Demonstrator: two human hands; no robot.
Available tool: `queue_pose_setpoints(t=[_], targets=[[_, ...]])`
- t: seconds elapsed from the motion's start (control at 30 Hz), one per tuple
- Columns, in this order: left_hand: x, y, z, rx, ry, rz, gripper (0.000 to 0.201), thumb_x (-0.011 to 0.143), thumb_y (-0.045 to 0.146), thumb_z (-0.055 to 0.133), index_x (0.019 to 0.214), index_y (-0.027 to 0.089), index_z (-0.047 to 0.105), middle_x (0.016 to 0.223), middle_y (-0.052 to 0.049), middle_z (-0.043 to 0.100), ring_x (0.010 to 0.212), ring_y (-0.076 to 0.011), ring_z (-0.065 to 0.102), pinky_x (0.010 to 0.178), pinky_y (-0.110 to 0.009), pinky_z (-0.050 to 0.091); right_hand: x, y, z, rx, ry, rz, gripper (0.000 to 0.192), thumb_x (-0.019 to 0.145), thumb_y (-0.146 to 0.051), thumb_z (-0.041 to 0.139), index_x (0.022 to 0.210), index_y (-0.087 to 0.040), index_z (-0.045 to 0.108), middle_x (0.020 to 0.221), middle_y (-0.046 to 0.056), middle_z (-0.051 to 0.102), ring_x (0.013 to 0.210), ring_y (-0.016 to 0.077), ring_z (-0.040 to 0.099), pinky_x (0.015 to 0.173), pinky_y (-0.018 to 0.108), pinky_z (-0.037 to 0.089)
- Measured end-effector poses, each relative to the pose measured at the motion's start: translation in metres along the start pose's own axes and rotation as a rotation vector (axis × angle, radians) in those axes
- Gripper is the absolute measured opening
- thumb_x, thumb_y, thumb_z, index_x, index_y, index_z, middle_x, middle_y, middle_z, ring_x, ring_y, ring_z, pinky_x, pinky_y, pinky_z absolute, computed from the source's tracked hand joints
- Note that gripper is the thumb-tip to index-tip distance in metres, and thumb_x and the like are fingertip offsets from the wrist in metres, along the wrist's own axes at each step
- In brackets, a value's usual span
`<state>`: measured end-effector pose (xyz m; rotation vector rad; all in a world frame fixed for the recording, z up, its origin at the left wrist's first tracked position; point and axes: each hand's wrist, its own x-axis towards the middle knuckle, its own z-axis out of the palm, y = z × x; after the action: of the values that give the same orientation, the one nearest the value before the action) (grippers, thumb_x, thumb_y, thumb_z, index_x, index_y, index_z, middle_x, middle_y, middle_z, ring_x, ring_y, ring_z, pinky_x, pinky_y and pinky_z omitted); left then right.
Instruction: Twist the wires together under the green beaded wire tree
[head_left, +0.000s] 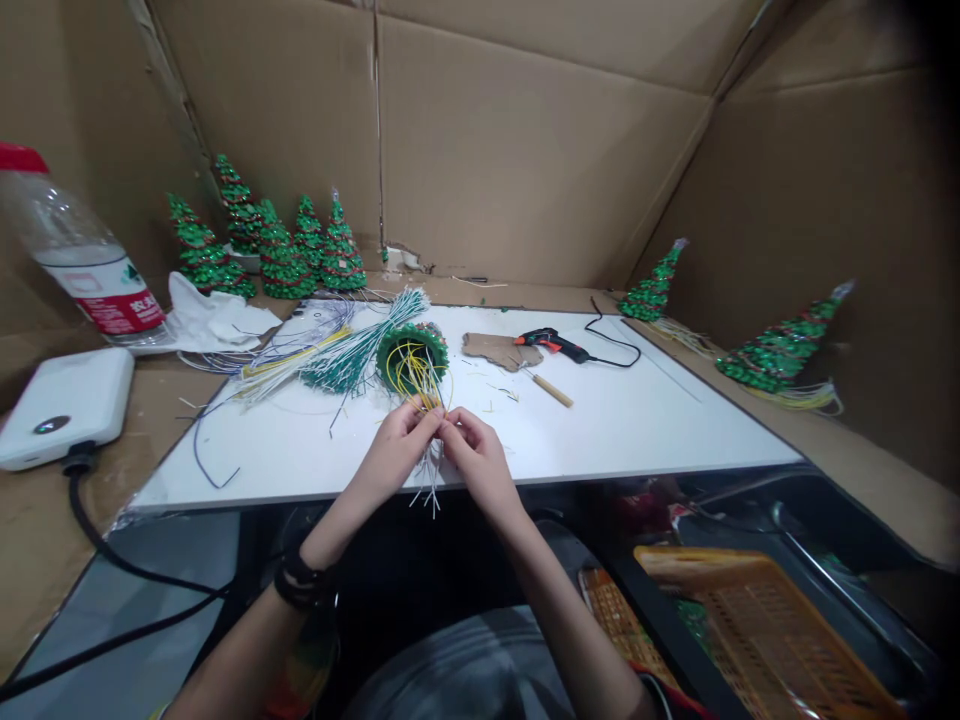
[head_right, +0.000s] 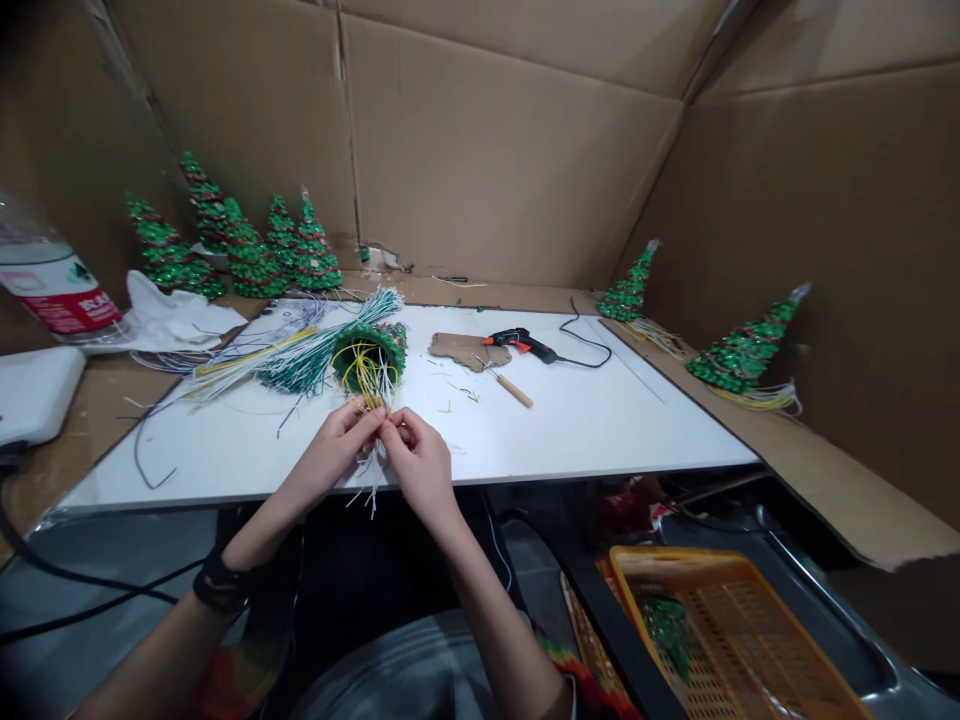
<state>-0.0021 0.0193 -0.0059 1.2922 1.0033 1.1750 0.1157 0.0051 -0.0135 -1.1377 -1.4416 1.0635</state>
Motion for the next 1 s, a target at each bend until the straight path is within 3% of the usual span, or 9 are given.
queue_pose_setpoints(t=[0.23,0.6,0.9,1.0], targets=[[0.0,0.003,-0.004,-0.095,-0.052,-0.028,0.028,0.076,0.036,0.057,0.06,0.019,0.042,0.049,0.007,0.039,0.046,-0.0077,0.034,0.049,-0.022,0.028,0.002,0.003,-0.003,0.071,-0.084,0.023,0.026,0.08,-0.042,0.049,0.068,-0.018,0.048,0.049,-0.007,0.038,0.045,0.008,0.031,0.043,0.019,0.023],[0.0,0.004,-0.008,-0.17,-0.037,-0.071,0.023,0.073,0.034,0.062,0.065,0.017,0.048,0.048,0.007,0.04,0.045,-0.0066,0.032,0.047,-0.02,0.024,0.005,0.002,-0.004,0.177,-0.123,0.054,0.023,0.079,-0.039,0.053,0.075,-0.017,0.052,0.046,-0.008,0.04,0.042,0.0063,0.031,0.042,0.019,0.022],[0.001,0.005,-0.01,-0.192,-0.036,-0.074,0.02,0.071,0.032,0.065,0.066,0.016,0.054,0.043,0.009,0.031,0.041,-0.0054,0.023,0.043,-0.02,0.017,0.007,-0.001,-0.005,0.219,-0.104,0.107,0.029,0.074,-0.04,0.057,0.088,-0.015,0.055,0.044,-0.01,0.038,0.039,0.0053,0.029,0.04,0.018,0.019],[0.001,0.004,-0.011,-0.178,-0.033,-0.073,0.021,0.071,0.033,0.065,0.064,0.016,0.056,0.042,0.009,0.03,0.041,-0.0052,0.021,0.042,-0.02,0.016,0.007,-0.003,-0.006,0.258,-0.108,0.121,0.029,0.072,-0.041,0.059,0.082,-0.014,0.055,0.045,-0.01,0.036,0.04,0.0048,0.027,0.039,0.018,0.017]])
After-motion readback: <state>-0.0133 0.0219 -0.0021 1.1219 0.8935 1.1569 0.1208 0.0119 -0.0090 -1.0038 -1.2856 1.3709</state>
